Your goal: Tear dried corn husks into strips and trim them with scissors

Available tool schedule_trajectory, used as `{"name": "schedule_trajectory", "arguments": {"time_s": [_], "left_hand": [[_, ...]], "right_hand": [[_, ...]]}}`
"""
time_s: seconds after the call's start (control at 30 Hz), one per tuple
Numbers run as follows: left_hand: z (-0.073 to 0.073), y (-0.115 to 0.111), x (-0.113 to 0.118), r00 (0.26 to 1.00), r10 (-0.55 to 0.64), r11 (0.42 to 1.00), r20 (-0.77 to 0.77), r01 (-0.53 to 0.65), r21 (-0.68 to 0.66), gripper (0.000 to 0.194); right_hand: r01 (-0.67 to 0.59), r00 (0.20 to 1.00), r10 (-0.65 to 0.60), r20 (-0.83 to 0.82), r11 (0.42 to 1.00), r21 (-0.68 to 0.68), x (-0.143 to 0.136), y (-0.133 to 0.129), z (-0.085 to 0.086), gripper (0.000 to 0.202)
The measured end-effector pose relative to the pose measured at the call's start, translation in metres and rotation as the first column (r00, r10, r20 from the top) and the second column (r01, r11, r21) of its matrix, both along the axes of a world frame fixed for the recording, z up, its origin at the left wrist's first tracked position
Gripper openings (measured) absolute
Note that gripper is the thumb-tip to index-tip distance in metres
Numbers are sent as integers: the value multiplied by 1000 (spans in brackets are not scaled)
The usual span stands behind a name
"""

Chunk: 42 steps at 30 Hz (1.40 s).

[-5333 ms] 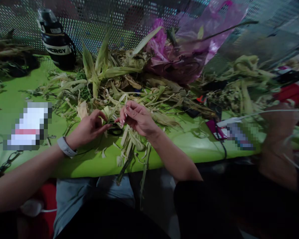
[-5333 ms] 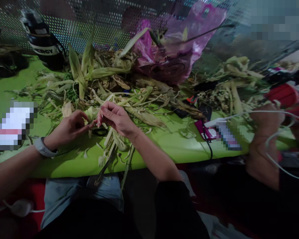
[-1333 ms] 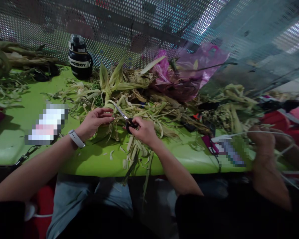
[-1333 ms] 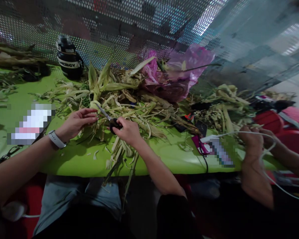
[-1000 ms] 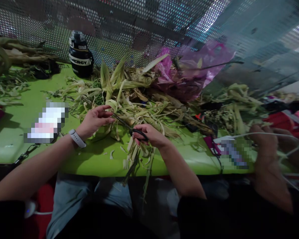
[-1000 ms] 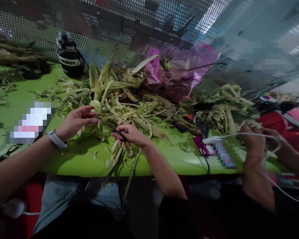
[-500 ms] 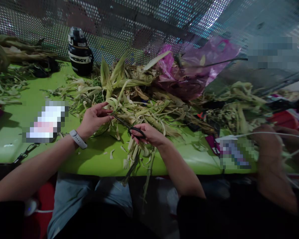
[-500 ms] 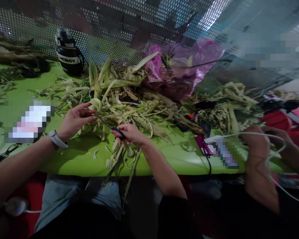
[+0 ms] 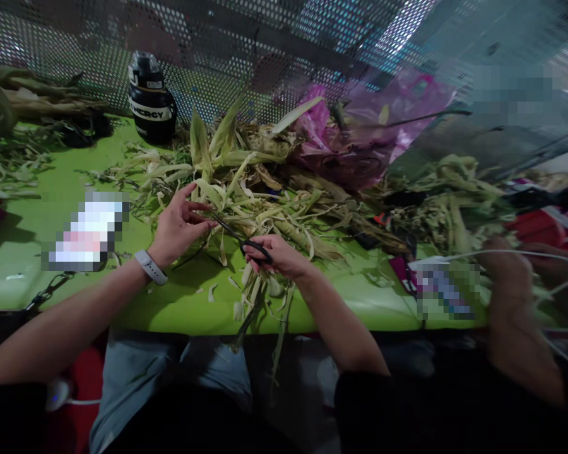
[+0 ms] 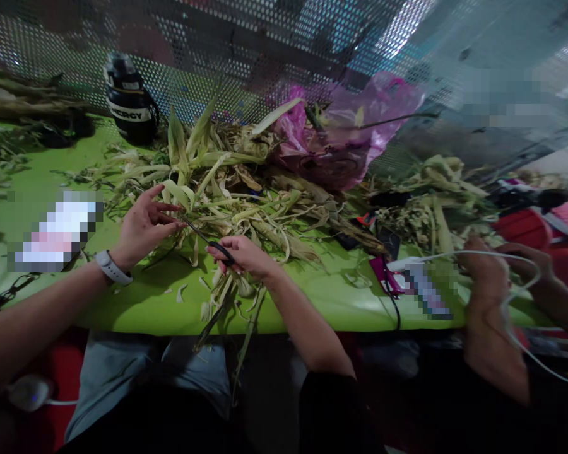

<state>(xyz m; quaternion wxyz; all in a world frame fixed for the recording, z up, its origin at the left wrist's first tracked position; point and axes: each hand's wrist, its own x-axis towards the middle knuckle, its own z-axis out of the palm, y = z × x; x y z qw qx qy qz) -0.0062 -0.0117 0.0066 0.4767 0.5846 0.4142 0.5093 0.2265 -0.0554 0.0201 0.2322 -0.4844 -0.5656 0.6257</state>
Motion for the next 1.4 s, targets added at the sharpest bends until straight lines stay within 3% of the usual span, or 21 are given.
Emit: {"name": "schedule_trajectory", "arguments": {"time_s": [0.33, 0.6, 0.87, 1.07, 1.4], "left_hand": [[-4, 1, 1, 999, 49, 999, -21, -49, 14, 95], [-3, 1, 0, 992, 76, 995, -100, -69, 71, 90], [2, -1, 0, 994, 93, 995, -61, -91, 44, 90], [-3, 0, -1, 980, 98, 985, -173, -71, 160, 87], [-7, 2, -1, 927, 210, 932, -311, -94, 350, 81]], "right_hand": [[56, 997, -57, 46, 998, 25, -7, -3, 1, 49], [27, 999, -28, 29, 1000, 6, 0, -4, 0, 50], [28, 1000, -28, 6, 998, -56, -1, -4, 4, 52], [32, 999, -34, -33, 997, -74, -3, -2, 1, 52], [18, 994, -29, -102, 994, -104, 3, -2, -5, 50]]}}
